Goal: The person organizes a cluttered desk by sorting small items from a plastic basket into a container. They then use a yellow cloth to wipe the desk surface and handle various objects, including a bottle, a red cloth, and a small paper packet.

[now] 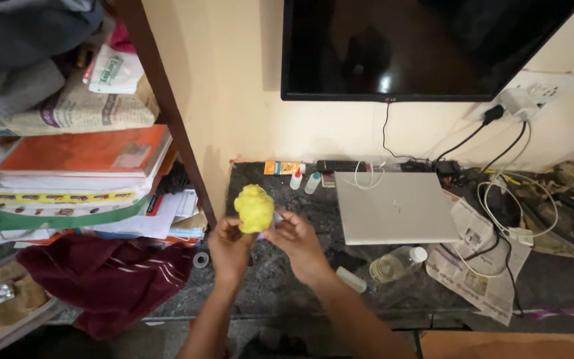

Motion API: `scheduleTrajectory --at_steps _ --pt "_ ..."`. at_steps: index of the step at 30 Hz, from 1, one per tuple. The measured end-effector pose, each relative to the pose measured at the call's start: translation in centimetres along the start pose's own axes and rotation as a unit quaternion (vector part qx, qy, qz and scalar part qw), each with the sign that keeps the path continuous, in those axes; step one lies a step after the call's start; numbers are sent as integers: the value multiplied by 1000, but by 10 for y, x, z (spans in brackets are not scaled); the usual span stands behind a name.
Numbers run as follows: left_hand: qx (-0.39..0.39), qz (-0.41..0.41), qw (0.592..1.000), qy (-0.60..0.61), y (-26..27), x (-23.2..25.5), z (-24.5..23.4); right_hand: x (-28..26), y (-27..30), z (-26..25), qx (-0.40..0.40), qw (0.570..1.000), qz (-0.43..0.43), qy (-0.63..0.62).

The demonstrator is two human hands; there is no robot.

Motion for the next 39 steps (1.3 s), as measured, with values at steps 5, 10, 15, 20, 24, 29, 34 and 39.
scheduleTrajectory --at_steps 5,10,15,20,24,29,34,39 --pt "47 -85 995 8 9 -34 -27 36 1 -22 -29 999 -38 0" --pt "49 -162 986 -12 24 -71 -57 60 16 -35 -35 997 73 8" --pt "-22 -242 959 144 41 -89 -52 67 9 -31 4 998 53 46" --pt "-98 -233 948 194 43 -64 -53 59 7 -26 -14 997 74 13" --pt "-76 -295 938 164 50 -51 -62 67 6 -28 -10 996 76 47" --pt "-48 -337 940 -1 57 -67 -76 84 10 -28 -18 990 123 70" --pt "-31 -269 962 15 64 -101 -85 101 20 -28 -11 989 121 86" --pt "-32 -225 974 14 70 -128 -97 101 26 -36 -56 985 137 92"
Point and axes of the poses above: each hand's wrist, its own y-axis away from the middle knuckle, its own z-axis out of the palm, x = y × z, the point moved 2 cm from there along -y, towards the middle knuckle, and after that the axes turned 2 degrees about x, right-handed, at the moved point
